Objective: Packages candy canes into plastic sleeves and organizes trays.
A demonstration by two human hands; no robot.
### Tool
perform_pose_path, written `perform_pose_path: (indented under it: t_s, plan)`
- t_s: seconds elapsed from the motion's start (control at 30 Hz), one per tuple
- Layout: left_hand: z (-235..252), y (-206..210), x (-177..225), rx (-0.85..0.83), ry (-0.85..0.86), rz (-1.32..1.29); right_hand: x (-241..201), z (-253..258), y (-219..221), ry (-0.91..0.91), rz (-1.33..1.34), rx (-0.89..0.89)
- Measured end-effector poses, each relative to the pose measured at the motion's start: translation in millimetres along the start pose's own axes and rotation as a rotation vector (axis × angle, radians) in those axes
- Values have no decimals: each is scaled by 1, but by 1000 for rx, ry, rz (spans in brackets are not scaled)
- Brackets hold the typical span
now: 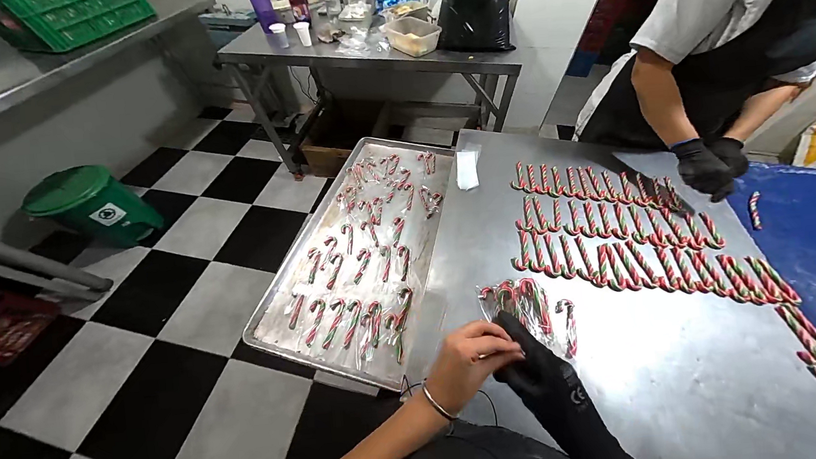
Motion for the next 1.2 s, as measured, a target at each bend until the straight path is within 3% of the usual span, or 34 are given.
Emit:
perform_pose_path:
  t_s: [0.1, 0.17, 0.2, 0.3, 0.37, 0.43, 0.5, 0.6, 0.67, 0.8, 0.9, 1.07, 1.2]
  plan:
    - [4, 11, 10, -35, 47, 1, -20, 0, -31, 12, -49, 232]
    - [9, 10, 1, -41, -5, 97, 5, -1, -47, -34, -167, 412]
    - [10, 9, -13, -55, -118, 153, 27, -1, -53, -56, -225, 492]
    - [-1, 11, -72, -212, -688, 185, 89, 7, -48, 39, -236, 606]
    - [-19, 20, -106, -255, -1008, 118, 118, 9, -35, 38, -233, 554]
    - [-37, 26, -132, -238, -1199, 120, 129, 0, -36, -42, -331, 507]
    - [-43, 27, -148, -194, -1293, 166, 139, -9, -63, 39, -446, 553]
    - [-23, 41, -153, -178, -1297, 288, 181, 2, -89, 529, -498, 473]
    - [-4, 67, -157, -181, -1271, 318, 189, 31, -73, 660, -563, 377]
    - [14, 116, -169, -233, -1217, 403, 161, 71, -15, 659, -507, 294]
    - [10, 122, -162, -257, -1199, 395, 157, 68, 0, 544, -370, 300]
    - [-14, 82, -145, -227, -1091, 195, 166, 34, 16, 564, 99, 392]
    - [-7, 16, -140, -157, -1151, 120, 122, 40, 72, 601, 453, 470]
Point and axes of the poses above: each hand's wrist, its own z-axis towards the middle knuckle, its own y-axis out of the palm, x = y × z, the point moved 7 cm from there along z, towards the middle knuckle, and after that the axes turned 11 degrees about x, right-handed, at the moved point
